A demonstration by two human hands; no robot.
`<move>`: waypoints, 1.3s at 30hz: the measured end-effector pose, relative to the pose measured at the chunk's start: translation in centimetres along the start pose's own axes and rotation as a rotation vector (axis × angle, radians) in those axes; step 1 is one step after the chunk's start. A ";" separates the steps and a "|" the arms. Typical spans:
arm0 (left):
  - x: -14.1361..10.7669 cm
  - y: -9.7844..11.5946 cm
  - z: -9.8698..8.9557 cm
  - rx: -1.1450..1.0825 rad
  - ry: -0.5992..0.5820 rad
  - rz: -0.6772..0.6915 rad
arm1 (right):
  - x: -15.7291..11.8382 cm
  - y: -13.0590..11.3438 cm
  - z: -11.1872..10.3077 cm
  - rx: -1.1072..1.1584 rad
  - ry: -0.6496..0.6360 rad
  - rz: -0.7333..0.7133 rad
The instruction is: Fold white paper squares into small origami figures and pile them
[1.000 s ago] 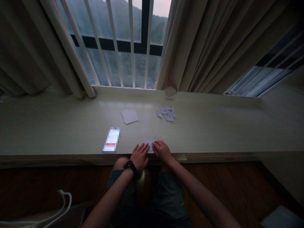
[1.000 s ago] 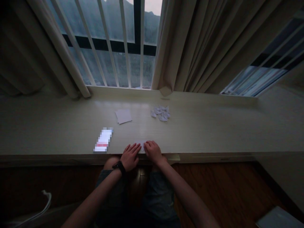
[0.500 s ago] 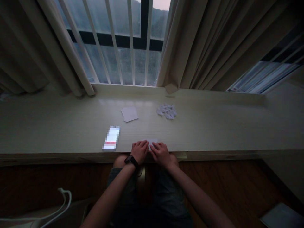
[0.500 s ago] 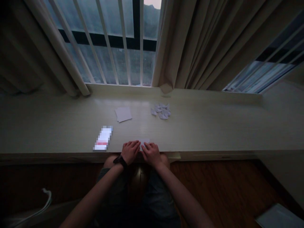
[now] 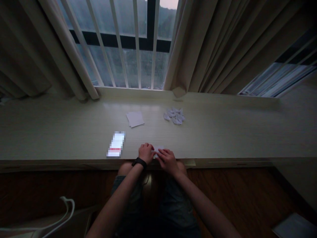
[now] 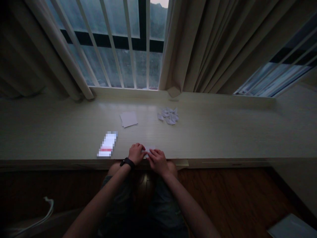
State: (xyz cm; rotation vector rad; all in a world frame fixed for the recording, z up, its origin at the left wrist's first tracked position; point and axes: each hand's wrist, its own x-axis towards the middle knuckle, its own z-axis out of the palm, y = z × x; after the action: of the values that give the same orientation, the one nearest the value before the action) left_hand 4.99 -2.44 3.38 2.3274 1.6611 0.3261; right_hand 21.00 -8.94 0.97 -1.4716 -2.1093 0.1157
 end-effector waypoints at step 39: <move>1.3 0.9 -1.6 0.115 -0.240 -0.127 | -0.1 -0.3 -0.8 -0.021 -0.053 -0.068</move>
State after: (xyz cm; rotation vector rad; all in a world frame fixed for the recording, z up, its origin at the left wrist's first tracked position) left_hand 5.66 -1.36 5.21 2.2227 1.7351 -0.0734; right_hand 21.14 -9.39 1.69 -1.4216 -2.2069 0.1084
